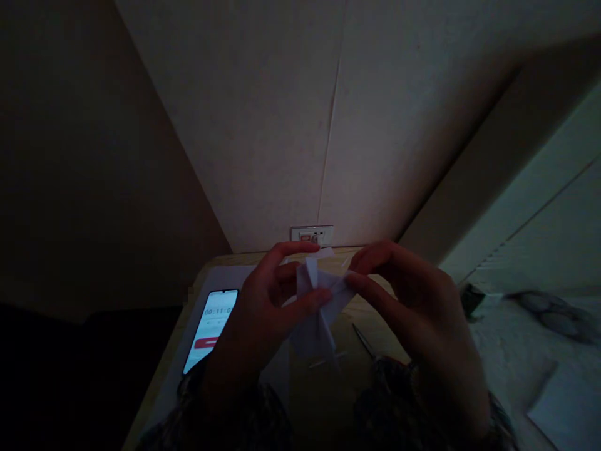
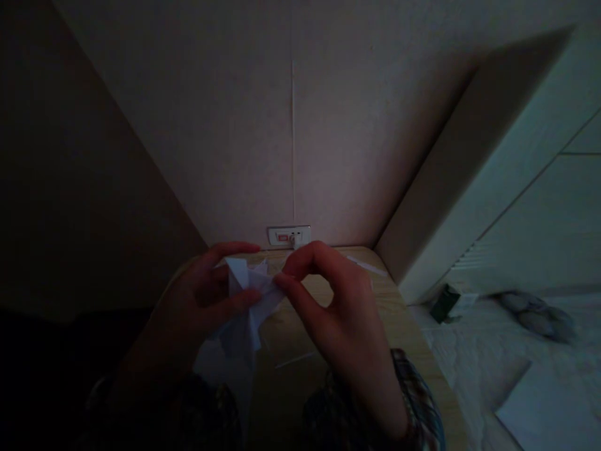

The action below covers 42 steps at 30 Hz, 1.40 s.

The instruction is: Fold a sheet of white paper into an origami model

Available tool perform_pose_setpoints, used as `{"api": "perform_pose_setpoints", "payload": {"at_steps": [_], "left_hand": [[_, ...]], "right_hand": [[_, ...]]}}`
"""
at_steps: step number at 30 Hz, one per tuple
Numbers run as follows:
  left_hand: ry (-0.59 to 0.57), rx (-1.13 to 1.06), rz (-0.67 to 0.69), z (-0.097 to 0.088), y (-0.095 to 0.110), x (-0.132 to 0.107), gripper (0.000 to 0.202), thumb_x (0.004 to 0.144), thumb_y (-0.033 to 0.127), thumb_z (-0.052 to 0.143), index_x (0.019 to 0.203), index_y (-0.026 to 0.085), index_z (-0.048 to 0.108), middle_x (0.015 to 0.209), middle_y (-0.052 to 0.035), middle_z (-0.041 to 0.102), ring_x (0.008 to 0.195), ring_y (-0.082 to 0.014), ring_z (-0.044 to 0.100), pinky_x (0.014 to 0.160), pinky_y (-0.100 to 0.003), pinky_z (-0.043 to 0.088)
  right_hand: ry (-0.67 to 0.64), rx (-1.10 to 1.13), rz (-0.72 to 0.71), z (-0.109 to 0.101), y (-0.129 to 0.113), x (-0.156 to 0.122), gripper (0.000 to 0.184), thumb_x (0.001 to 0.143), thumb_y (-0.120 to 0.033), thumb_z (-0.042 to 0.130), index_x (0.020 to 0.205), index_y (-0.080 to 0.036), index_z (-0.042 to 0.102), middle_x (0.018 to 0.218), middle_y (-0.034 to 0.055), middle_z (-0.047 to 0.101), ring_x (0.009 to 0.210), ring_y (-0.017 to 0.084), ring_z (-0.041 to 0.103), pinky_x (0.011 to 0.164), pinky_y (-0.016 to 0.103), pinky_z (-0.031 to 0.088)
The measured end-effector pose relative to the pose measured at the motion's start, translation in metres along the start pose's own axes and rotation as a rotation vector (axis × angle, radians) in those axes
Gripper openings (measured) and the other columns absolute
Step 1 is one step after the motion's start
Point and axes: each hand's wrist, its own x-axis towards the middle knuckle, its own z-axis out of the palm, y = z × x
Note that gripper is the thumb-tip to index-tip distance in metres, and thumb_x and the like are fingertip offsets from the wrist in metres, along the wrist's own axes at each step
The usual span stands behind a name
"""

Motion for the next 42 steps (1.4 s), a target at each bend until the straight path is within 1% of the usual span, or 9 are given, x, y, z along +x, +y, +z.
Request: {"api": "perform_pose_setpoints", "payload": {"at_steps": [5, 13, 22, 26, 29, 32, 35, 38, 42], "left_hand": [[-0.033, -0.024, -0.063, -0.001, 0.006, -0.001, 0.044, 0.065, 0.009, 0.084, 0.101, 0.023, 0.063, 0.069, 0.007, 0.075, 0.061, -0.0095, 0.069, 0.055, -0.014, 0.052], [0.012, 0.023, -0.044, 0.0, 0.007, -0.002, 0.043, 0.066, 0.011, 0.083, 0.102, 0.023, 0.062, 0.072, 0.0069, 0.077, 0.065, -0.0109, 0.07, 0.057, -0.015, 0.053], [0.026, 0.088, 0.046, -0.001, 0.005, -0.002, 0.037, 0.07, 0.01, 0.079, 0.098, 0.026, 0.064, 0.07, 0.0088, 0.075, 0.065, -0.0124, 0.07, 0.057, -0.018, 0.051], [0.077, 0.133, 0.123, 0.002, 0.002, -0.004, 0.038, 0.07, 0.01, 0.079, 0.099, 0.027, 0.062, 0.069, 0.0099, 0.073, 0.071, -0.0115, 0.071, 0.056, -0.016, 0.048], [0.129, 0.147, 0.168, 0.006, 0.001, -0.005, 0.037, 0.07, 0.012, 0.08, 0.098, 0.029, 0.063, 0.072, 0.0105, 0.074, 0.073, -0.01, 0.071, 0.061, -0.015, 0.049], [0.157, 0.198, 0.172, 0.009, 0.001, -0.007, 0.037, 0.069, 0.013, 0.081, 0.098, 0.029, 0.064, 0.069, 0.0106, 0.071, 0.072, -0.0122, 0.071, 0.066, -0.019, 0.051], [0.165, 0.253, 0.174, 0.01, 0.003, -0.008, 0.038, 0.068, 0.015, 0.082, 0.098, 0.028, 0.063, 0.067, 0.0096, 0.07, 0.071, -0.0157, 0.071, 0.067, -0.024, 0.052], [0.151, 0.247, 0.166, 0.01, 0.005, -0.009, 0.038, 0.067, 0.015, 0.082, 0.097, 0.029, 0.064, 0.067, 0.0091, 0.071, 0.071, -0.0162, 0.07, 0.07, -0.027, 0.052], [0.151, 0.255, 0.204, 0.009, 0.005, -0.011, 0.037, 0.067, 0.012, 0.081, 0.094, 0.03, 0.065, 0.063, 0.011, 0.066, 0.066, -0.0137, 0.068, 0.068, -0.025, 0.051]], "right_hand": [[-0.034, 0.037, 0.044, -0.002, -0.001, 0.001, 0.013, 0.085, -0.021, 0.071, 0.075, -0.023, 0.062, 0.076, -0.0043, 0.065, 0.075, 0.014, 0.062, 0.07, 0.027, 0.046], [-0.003, 0.038, 0.073, 0.001, -0.006, -0.002, 0.016, 0.086, -0.02, 0.069, 0.073, -0.022, 0.059, 0.075, -0.0034, 0.063, 0.074, 0.014, 0.06, 0.069, 0.027, 0.045], [-0.024, 0.07, 0.019, 0.001, -0.001, 0.003, 0.019, 0.084, -0.015, 0.069, 0.071, -0.023, 0.057, 0.075, -0.0025, 0.065, 0.073, 0.014, 0.063, 0.069, 0.026, 0.05], [-0.036, 0.084, 0.002, 0.001, 0.001, 0.004, 0.014, 0.081, -0.016, 0.073, 0.081, -0.023, 0.061, 0.076, -0.0029, 0.067, 0.073, 0.014, 0.066, 0.069, 0.025, 0.054], [-0.081, 0.026, -0.011, 0.0, 0.001, 0.005, 0.012, 0.082, -0.023, 0.075, 0.087, -0.023, 0.064, 0.082, -0.0015, 0.072, 0.077, 0.015, 0.069, 0.072, 0.027, 0.055], [-0.132, -0.087, -0.036, 0.0, -0.003, 0.005, 0.01, 0.084, -0.027, 0.074, 0.082, -0.022, 0.066, 0.078, -0.0009, 0.072, 0.075, 0.016, 0.069, 0.069, 0.027, 0.054], [-0.124, -0.169, -0.062, 0.0, -0.004, 0.005, 0.015, 0.084, -0.027, 0.075, 0.075, -0.021, 0.065, 0.071, -0.0017, 0.069, 0.069, 0.015, 0.065, 0.065, 0.026, 0.051], [-0.092, -0.142, -0.044, 0.0, -0.004, 0.004, 0.02, 0.085, -0.03, 0.074, 0.07, -0.021, 0.062, 0.068, -0.003, 0.066, 0.066, 0.014, 0.062, 0.063, 0.025, 0.048], [-0.076, -0.066, 0.013, 0.001, -0.009, 0.0, 0.026, 0.087, -0.03, 0.072, 0.065, -0.021, 0.06, 0.065, -0.004, 0.061, 0.065, 0.013, 0.059, 0.062, 0.026, 0.044]]}}
